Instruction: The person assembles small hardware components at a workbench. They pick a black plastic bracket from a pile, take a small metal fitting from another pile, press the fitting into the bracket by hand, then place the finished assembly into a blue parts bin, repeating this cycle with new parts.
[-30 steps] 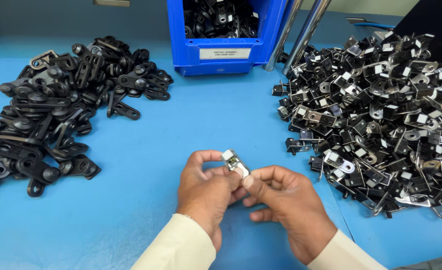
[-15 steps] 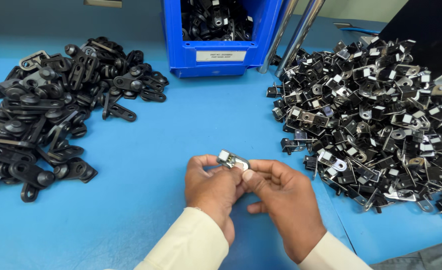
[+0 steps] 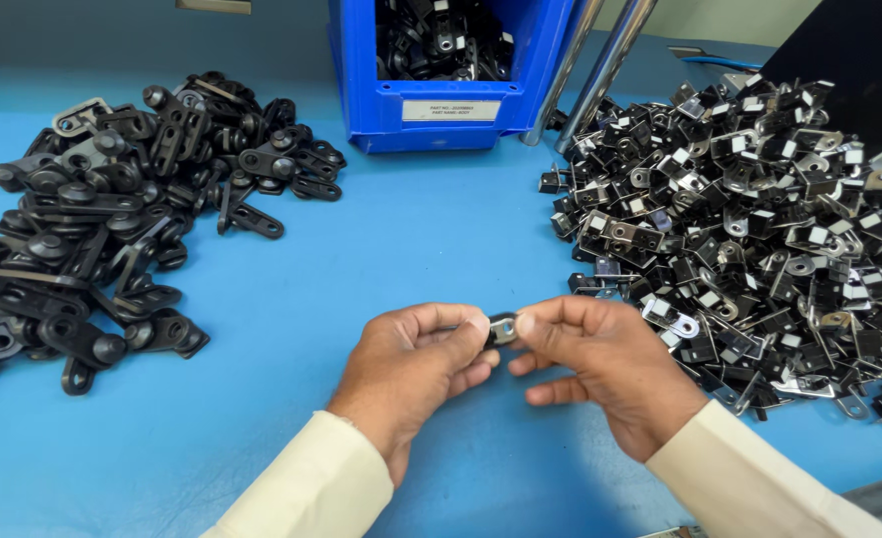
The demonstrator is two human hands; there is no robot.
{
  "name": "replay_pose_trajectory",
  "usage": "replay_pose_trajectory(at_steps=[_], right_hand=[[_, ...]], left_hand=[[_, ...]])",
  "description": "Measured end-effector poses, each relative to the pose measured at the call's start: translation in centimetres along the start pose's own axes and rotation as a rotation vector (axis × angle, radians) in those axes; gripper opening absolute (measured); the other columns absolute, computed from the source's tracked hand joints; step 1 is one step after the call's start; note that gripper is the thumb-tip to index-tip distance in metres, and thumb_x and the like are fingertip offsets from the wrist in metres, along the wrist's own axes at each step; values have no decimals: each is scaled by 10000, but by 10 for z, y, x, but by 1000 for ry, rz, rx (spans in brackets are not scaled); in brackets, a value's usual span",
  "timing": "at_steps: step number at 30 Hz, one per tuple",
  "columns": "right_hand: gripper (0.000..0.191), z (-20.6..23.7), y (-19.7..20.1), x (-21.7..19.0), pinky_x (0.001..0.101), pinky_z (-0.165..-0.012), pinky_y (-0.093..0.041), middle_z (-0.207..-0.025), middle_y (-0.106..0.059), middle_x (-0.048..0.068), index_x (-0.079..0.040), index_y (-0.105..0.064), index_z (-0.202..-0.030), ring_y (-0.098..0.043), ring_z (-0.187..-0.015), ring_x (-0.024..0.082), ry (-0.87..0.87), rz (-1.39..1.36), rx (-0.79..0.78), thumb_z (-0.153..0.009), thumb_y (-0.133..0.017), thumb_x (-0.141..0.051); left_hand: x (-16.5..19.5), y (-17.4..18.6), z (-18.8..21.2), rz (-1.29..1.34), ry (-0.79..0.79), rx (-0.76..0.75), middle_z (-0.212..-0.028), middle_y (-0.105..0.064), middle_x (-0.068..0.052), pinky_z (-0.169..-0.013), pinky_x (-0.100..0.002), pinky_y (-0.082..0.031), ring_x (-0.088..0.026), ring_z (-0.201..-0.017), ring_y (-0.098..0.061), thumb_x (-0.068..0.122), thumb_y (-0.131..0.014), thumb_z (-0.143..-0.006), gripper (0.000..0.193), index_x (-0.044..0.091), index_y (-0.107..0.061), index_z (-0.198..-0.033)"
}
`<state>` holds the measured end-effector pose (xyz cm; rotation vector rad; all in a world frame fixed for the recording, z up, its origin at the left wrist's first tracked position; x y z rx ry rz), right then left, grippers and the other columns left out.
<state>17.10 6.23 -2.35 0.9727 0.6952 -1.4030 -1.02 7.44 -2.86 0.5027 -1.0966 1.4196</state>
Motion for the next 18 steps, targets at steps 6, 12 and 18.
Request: replay_pose_trajectory(at_steps=[6, 12, 18], right_hand=[[180, 1, -18, 23, 285, -700, -581, -879, -743, 84, -17, -708, -968, -680, -806, 151, -49, -315, -83, -931, -702, -193], [121, 10, -19, 27, 310, -767, -599, -908, -759, 118, 21, -734, -950, -710, -831, 174, -107, -271, 258, -921, -651, -62], [164, 26, -26, 16, 341, -741, -569, -887, -728, 79, -21, -713, -982, -684, -823, 161, -116, -290, 323, -981, -612, -150]], left_hand=[[-4, 0, 1, 14, 9, 10, -949, -770, -114, -826, -274, -627, -157, -839, -735, 163, -715, -896, 256, -32, -748, -1059], [4, 0, 13, -220, -84, 308, -956, -794, -59, -755, -250, -605, -113, -808, -737, 177, -787, -849, 292, 60, -749, -1114], [-2, -7, 10, 48, -37, 242, -924, -786, -89, -751, -266, -607, -139, -791, -725, 191, -748, -882, 271, 8, -748, -1081]])
Point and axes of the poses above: each hand's wrist, its own z-axis away from the middle knuckle, its own y-axis out of the back of the hand, x = y × z, the point moved 7 cm from there along -z, towards the middle knuckle
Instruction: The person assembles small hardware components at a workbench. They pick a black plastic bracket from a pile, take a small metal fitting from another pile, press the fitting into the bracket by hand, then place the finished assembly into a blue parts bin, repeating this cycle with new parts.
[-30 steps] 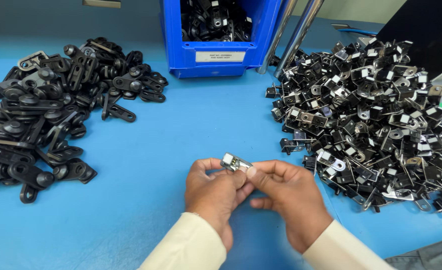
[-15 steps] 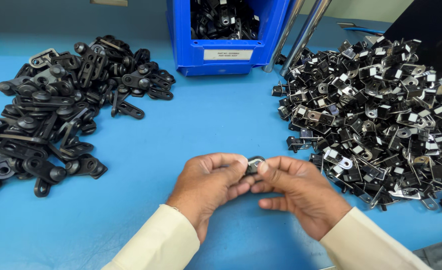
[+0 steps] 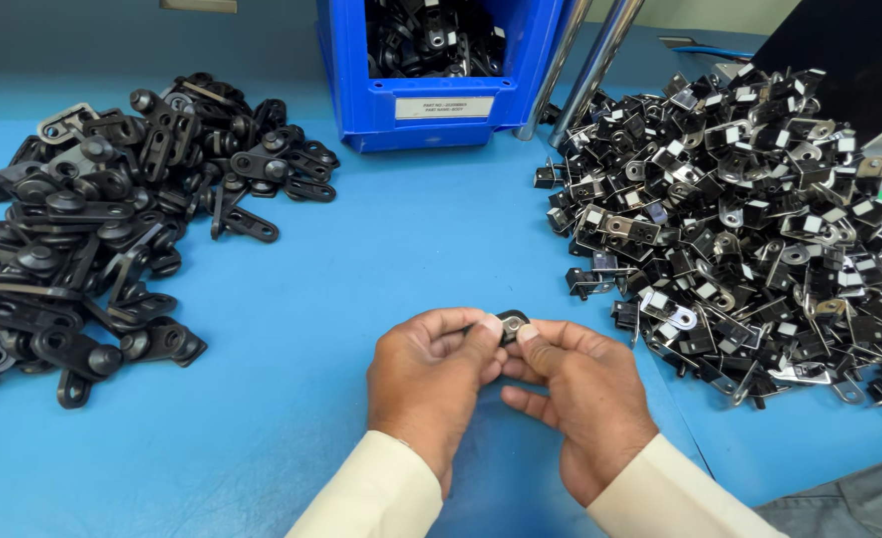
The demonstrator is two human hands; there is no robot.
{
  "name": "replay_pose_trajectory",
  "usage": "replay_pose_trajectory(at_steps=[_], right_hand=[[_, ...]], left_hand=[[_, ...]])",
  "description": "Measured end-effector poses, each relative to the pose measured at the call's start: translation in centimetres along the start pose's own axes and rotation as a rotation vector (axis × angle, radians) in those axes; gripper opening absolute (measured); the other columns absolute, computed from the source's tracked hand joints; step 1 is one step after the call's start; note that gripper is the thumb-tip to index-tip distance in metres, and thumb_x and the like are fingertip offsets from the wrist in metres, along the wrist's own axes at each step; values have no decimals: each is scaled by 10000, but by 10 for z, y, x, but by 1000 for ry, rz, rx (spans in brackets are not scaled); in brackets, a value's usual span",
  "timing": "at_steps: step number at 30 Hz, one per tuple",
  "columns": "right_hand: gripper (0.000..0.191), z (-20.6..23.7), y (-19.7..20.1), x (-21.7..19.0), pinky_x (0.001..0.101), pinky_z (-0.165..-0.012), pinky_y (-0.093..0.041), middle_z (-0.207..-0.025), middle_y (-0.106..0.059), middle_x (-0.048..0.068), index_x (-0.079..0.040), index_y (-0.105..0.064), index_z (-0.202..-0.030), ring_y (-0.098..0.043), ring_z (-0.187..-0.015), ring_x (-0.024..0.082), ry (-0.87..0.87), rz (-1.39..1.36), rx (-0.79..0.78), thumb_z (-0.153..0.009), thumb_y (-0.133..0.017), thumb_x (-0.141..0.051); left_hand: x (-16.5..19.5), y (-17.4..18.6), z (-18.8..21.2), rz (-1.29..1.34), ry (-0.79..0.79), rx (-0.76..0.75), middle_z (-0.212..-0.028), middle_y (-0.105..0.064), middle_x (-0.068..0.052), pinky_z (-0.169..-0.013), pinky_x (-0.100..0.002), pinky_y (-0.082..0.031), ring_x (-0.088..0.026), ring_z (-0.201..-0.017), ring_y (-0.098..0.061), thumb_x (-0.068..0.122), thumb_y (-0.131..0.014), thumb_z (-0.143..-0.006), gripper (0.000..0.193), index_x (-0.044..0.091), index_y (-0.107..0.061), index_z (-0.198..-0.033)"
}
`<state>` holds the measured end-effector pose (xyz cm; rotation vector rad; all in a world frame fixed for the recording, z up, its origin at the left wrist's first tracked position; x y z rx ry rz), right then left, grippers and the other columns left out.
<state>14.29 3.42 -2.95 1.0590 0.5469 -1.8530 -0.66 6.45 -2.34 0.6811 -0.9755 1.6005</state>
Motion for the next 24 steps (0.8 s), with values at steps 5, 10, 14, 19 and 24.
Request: replay_pose_trajectory(at_steps=[5, 10, 14, 19, 24], right_hand=[[266, -4, 1, 3, 314, -729, -568, -849, -722, 58, -43, -676, -935, -672, -792, 144, -57, -84, -188, -968, -636, -304], [211, -20, 5, 11, 296, -741, -555, -829, -728, 64, -30, -685, -934, -672, -766, 146, -71, -71, -194, -926, -715, -239], [136, -19, 6, 12, 315, -747, -569, -820, -741, 84, 1, -708, -927, -685, -753, 167, -5, -50, -60, -908, -702, -134], [169, 3, 4, 8, 331, -759, -562, -924, -770, 99, -9, -721, -1005, -723, -850, 168, -84, 21, -56, -948, -658, -155], [223, 8, 10, -6, 343, -776, -568, -1059, -755, 98, -70, -703, -1122, -687, -932, 173, -47, 89, -34, -946, -666, -202]], left_hand=[[-11, -1, -5, 151, 160, -112, -927, -766, -104, -801, -274, -617, -144, -828, -730, 264, -705, -927, 331, -35, -720, -1067], [-17, -4, -6, 127, 211, -166, -934, -752, -98, -795, -275, -628, -146, -820, -727, 239, -713, -932, 308, -36, -713, -1070], [-10, -3, -7, 50, 37, -33, -884, -774, -100, -728, -267, -609, -136, -747, -707, 188, -738, -894, 252, -20, -735, -1036], [-9, 2, -10, 88, 2, -10, -893, -769, -102, -706, -281, -587, -155, -732, -698, 156, -744, -880, 241, -29, -724, -1033], [-10, 15, -18, 162, 157, -15, -946, -732, -102, -802, -282, -633, -172, -836, -725, 250, -733, -922, 316, -31, -701, -1063]])
Point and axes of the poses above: each hand's wrist, its own z-axis away from the middle knuckle, its own y-axis out of the back of the hand, x = y × z, the point moved 7 cm from there along -z, towards the middle knuckle
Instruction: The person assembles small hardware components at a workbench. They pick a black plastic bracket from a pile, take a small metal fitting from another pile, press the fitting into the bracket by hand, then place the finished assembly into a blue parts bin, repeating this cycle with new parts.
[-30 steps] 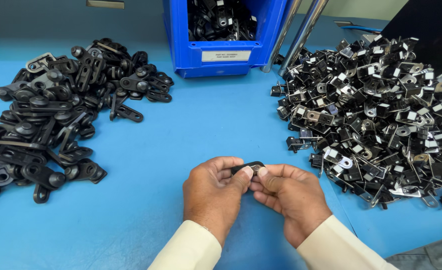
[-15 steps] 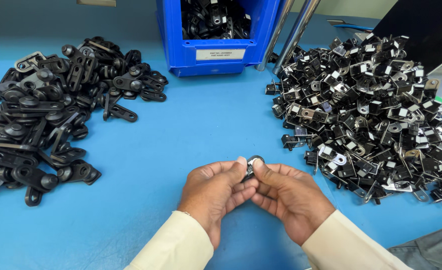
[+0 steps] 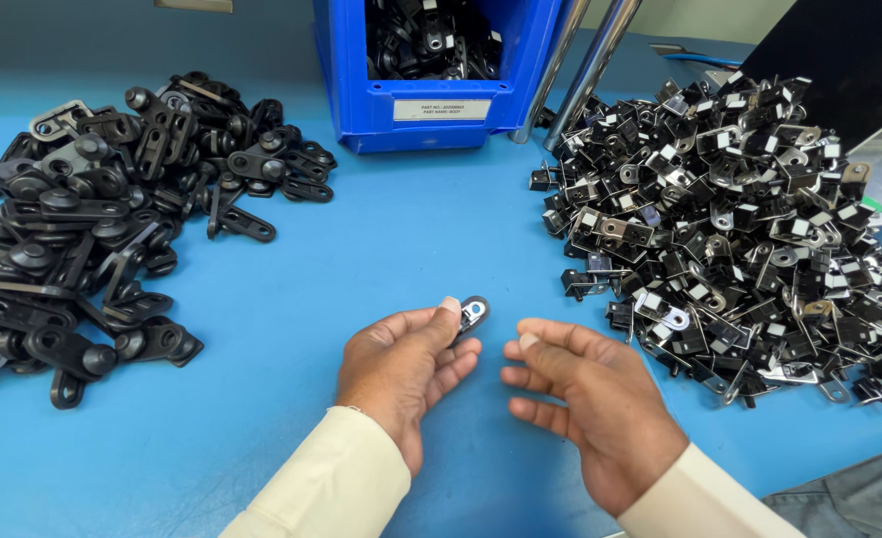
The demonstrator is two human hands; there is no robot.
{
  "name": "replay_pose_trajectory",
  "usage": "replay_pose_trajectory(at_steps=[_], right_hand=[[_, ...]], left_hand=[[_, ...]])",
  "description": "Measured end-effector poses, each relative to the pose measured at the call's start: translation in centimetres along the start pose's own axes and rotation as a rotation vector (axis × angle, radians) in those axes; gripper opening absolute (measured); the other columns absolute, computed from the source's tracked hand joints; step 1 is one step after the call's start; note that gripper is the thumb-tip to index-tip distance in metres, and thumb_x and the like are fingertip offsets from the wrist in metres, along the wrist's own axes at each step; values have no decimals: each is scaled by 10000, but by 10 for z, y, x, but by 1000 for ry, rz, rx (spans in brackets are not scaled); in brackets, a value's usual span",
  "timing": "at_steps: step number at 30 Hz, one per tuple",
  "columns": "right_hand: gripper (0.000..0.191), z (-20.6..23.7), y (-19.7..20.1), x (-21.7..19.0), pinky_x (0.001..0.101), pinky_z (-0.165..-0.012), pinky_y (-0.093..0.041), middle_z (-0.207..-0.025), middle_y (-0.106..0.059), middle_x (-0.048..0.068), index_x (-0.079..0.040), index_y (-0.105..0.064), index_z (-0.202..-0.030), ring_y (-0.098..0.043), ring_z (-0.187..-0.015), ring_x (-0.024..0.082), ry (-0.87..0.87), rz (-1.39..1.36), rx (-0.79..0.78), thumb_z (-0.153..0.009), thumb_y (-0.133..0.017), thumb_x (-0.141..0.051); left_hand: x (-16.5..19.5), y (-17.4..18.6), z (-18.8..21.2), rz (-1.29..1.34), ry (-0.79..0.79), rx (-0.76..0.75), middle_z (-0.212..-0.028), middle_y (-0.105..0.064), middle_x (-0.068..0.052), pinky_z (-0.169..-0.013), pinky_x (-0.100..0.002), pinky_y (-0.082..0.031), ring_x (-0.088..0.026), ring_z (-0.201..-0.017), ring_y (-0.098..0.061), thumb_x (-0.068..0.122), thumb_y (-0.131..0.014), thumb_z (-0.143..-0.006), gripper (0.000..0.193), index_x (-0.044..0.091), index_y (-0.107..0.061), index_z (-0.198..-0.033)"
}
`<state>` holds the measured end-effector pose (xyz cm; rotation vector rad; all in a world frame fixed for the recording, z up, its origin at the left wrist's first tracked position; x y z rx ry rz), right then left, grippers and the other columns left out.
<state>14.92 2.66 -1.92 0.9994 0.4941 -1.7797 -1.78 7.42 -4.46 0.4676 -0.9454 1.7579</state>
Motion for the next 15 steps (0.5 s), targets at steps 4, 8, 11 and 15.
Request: replay_pose_trajectory(at_steps=[4, 8, 11, 15], right_hand=[[252, -14, -10, -4, 317, -749, -563, -974, -742, 63, -33, -716, -1093, -678, -854, 153, 72, -57, -140, -934, -664, -222], [206, -30, -8, -5, 301, -742, -580, -870, -726, 93, 6, -709, -1065, -686, -775, 167, 132, -117, -155, -910, -684, -127], [175, -35, 0, -3, 308, -737, -593, -844, -727, 105, 16, -695, -1038, -696, -756, 173, 119, -165, -118, -900, -689, -92], [171, -35, 0, 2, 319, -749, -613, -837, -723, 119, 30, -679, -1033, -707, -755, 190, 65, -196, -84, -909, -668, -87]], left_hand=[[-3, -7, 4, 16, 59, -81, -970, -717, -99, -831, -294, -635, -180, -870, -710, 279, -714, -943, 339, -28, -692, -1086], [-4, -10, 9, -26, 39, -178, -1022, -719, -105, -829, -310, -623, -189, -891, -732, 303, -625, -978, 384, -13, -653, -1194], [-3, -3, 8, -91, -20, -156, -1150, -693, -82, -841, -326, -619, -200, -941, -745, 207, -591, -972, 396, 58, -559, -1337], [8, -5, 12, -345, -288, -191, -1176, -749, -85, -758, -316, -624, -170, -872, -733, 43, -749, -836, 521, 87, -594, -1331]])
Point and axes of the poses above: each hand's wrist, its own z-axis away from the middle knuckle, its own y-axis out of the back of the hand, x = y × z, the point moved 7 cm from there along -z, towards the middle knuckle
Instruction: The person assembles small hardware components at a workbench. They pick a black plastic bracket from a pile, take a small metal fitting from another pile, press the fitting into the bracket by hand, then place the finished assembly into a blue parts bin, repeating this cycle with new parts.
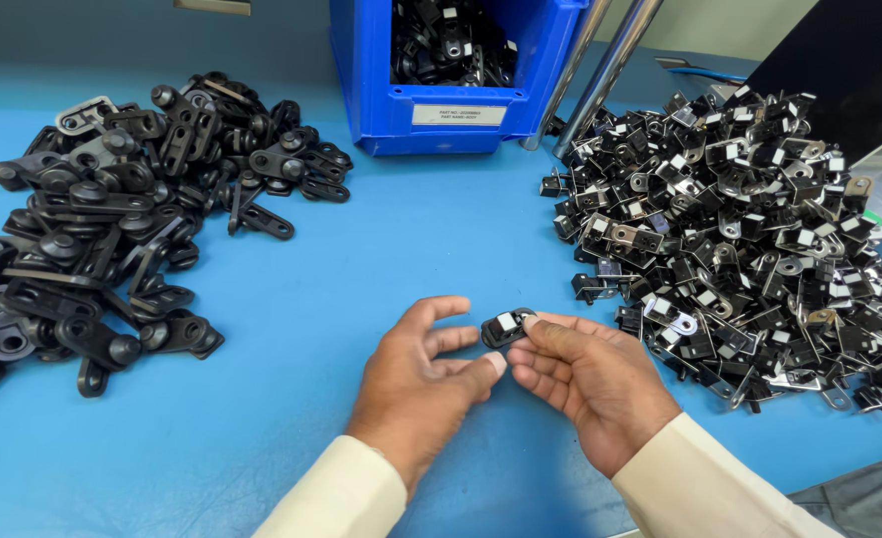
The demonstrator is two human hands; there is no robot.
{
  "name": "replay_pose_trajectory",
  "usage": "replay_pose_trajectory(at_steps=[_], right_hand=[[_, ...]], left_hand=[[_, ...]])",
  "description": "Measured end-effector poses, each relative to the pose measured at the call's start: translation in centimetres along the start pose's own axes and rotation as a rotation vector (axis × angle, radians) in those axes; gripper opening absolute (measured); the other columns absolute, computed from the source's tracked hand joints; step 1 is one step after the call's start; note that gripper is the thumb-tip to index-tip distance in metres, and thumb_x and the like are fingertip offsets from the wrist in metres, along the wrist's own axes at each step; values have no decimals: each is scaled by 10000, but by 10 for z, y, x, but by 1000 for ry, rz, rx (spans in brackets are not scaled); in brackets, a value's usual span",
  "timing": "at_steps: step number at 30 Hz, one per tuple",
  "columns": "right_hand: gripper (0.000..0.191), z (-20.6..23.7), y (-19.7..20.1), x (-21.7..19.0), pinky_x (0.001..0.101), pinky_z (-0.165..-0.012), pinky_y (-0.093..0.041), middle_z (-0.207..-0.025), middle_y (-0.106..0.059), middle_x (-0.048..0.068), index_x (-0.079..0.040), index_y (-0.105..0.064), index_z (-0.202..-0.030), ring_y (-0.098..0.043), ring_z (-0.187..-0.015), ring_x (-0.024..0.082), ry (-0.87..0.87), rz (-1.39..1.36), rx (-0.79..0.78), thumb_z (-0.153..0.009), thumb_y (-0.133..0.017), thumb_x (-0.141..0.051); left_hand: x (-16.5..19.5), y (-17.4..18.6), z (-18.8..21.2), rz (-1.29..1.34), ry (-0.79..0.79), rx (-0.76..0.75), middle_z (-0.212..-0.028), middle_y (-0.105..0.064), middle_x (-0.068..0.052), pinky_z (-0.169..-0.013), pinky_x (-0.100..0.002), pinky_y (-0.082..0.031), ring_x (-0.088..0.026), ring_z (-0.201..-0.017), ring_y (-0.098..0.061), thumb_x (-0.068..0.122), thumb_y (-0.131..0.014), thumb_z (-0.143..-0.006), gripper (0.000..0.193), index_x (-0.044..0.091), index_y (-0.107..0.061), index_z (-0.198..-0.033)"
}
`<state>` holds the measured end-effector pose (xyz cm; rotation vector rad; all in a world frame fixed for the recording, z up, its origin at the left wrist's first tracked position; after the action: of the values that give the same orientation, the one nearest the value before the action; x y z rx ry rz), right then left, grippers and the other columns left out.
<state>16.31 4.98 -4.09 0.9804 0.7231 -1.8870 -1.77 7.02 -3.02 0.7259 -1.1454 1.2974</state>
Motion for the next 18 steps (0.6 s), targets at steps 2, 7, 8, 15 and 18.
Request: replay_pose_trajectory(at_steps=[2, 7, 8, 15, 18], right_hand=[[167, 2, -3, 3, 325, -741, -612, -837, -723, 113, 33, -666, -1035, -717, -753, 195, -12, -2, -5, -911, -651, -79], [197, -2, -13, 4, 334, -690, -613, -824, -728, 123, 23, -671, -1083, -704, -723, 204, -9, 156, -120, -917, -660, -81], [204, -4, -18, 0, 334, -666, -606, -816, -727, 109, 0, -686, -1091, -700, -710, 198, -2, 208, -174, -899, -662, -66], [148, -26, -88, -130, 319, -656, -631, -866, -734, 98, -17, -669, -1021, -709, -730, 191, 511, 372, -387, -874, -659, -2], [143, -45, -90, -179, 273, -715, -634, -899, -735, 50, -96, -634, -998, -741, -779, 135, 612, 22, -173, -902, -635, 9]], left_hand=[[8, 1, 1, -150, -107, 42, -1067, -787, -95, -716, -313, -626, -162, -799, -735, 39, -777, -813, 412, 70, -674, -1211], [21, 12, 10, -495, -213, 152, -769, -771, -83, -680, -304, -604, -139, -664, -732, 91, -764, -811, 205, 85, -768, -1016], [20, 15, 13, -511, -184, 138, -777, -777, -83, -680, -309, -600, -146, -668, -731, 107, -774, -811, 184, 71, -772, -992], [14, 52, 45, -444, -48, 322, -831, -776, -48, -683, -294, -615, -136, -687, -739, 148, -739, -880, 217, 104, -756, -1092], [7, 59, 56, -444, 29, 383, -845, -778, -25, -695, -275, -622, -116, -703, -745, 135, -718, -896, 197, 113, -763, -1087]])
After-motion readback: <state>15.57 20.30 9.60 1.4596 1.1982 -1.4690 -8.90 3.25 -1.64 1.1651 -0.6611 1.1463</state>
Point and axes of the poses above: each hand's wrist, its own z-axis away from the middle knuckle, its own y-axis out of the back of the hand, x = y × z, the point moved 7 cm from there along -z, towards the middle knuckle
